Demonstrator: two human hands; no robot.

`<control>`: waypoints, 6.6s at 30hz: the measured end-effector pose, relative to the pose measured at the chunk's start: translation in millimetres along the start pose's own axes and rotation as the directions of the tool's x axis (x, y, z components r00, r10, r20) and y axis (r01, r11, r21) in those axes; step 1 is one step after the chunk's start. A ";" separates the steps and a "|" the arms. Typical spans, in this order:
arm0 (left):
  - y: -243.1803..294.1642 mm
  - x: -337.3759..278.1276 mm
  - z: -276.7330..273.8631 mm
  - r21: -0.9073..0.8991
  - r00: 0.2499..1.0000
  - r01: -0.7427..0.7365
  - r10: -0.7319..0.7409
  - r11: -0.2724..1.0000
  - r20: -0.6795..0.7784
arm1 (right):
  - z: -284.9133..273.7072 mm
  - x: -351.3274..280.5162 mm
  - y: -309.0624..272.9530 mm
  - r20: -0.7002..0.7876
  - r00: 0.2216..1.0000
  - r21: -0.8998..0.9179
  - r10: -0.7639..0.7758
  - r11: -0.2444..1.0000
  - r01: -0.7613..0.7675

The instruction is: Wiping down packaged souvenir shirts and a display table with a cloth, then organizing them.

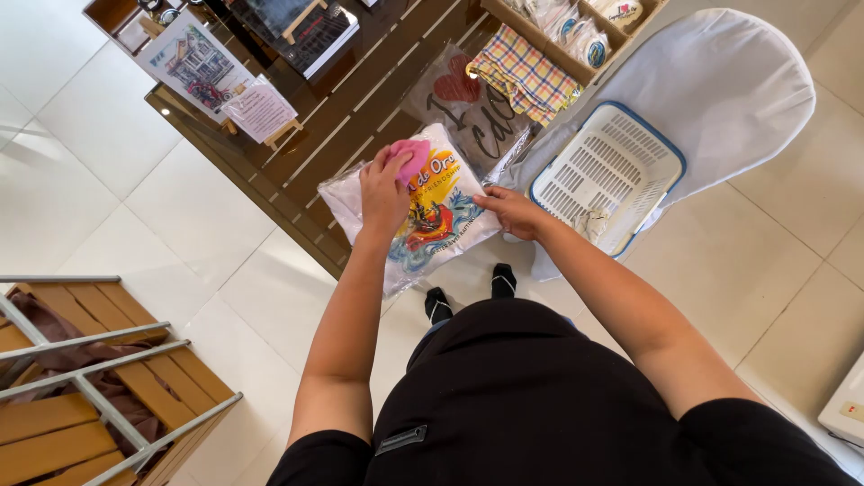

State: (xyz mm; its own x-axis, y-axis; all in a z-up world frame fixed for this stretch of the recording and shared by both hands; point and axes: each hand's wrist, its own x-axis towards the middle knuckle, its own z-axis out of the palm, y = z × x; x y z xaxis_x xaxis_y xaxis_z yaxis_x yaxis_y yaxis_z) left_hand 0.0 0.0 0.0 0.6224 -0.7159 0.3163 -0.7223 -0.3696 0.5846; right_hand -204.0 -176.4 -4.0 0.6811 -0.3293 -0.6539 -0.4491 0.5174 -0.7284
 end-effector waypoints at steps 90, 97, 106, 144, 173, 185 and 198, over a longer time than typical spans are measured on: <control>141.6 -197.7 41.6 -0.896 0.453 0.116 -0.825 0.429 -0.337 | -74.0 16.6 102.8 0.199 0.939 -0.048 -0.280 0.954 0.295; 153.7 -216.0 173.3 -0.984 0.359 0.143 -0.932 0.105 -0.047 | -230.5 -73.9 62.5 0.318 0.945 0.165 -0.078 0.986 0.025; 227.2 -153.1 344.2 -0.783 0.336 0.526 -0.764 -0.333 0.551 | -383.0 -103.3 60.2 0.186 0.983 0.465 -0.011 0.882 -0.078; 75.9 -222.5 248.4 -0.618 0.313 0.751 -0.949 0.232 0.025 | -208.2 52.6 140.1 0.228 0.973 -0.325 -0.044 0.938 0.118; -182.7 -217.9 240.4 -0.297 0.274 0.846 -0.839 0.443 -0.470 | 41.7 301.7 190.4 0.291 0.952 -0.712 -0.092 0.644 0.280; -110.8 -216.5 257.2 0.254 0.646 0.757 -0.634 0.602 -0.426 | 56.9 336.2 269.6 0.270 0.854 -0.907 -0.445 0.181 0.381; -178.4 -207.3 242.0 0.056 0.572 0.788 -0.696 0.613 -0.434 | 67.5 288.5 190.4 0.445 0.748 -0.896 -0.492 -0.251 0.367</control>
State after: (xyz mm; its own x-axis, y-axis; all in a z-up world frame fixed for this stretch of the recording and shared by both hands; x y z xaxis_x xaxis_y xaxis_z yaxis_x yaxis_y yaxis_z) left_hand -73.2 71.0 -350.6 0.9897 0.1046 0.0978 0.0311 -0.8238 0.5660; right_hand -54.0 -119.5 -317.6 0.9879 -0.1499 -0.0399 -0.1550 -0.9582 -0.2405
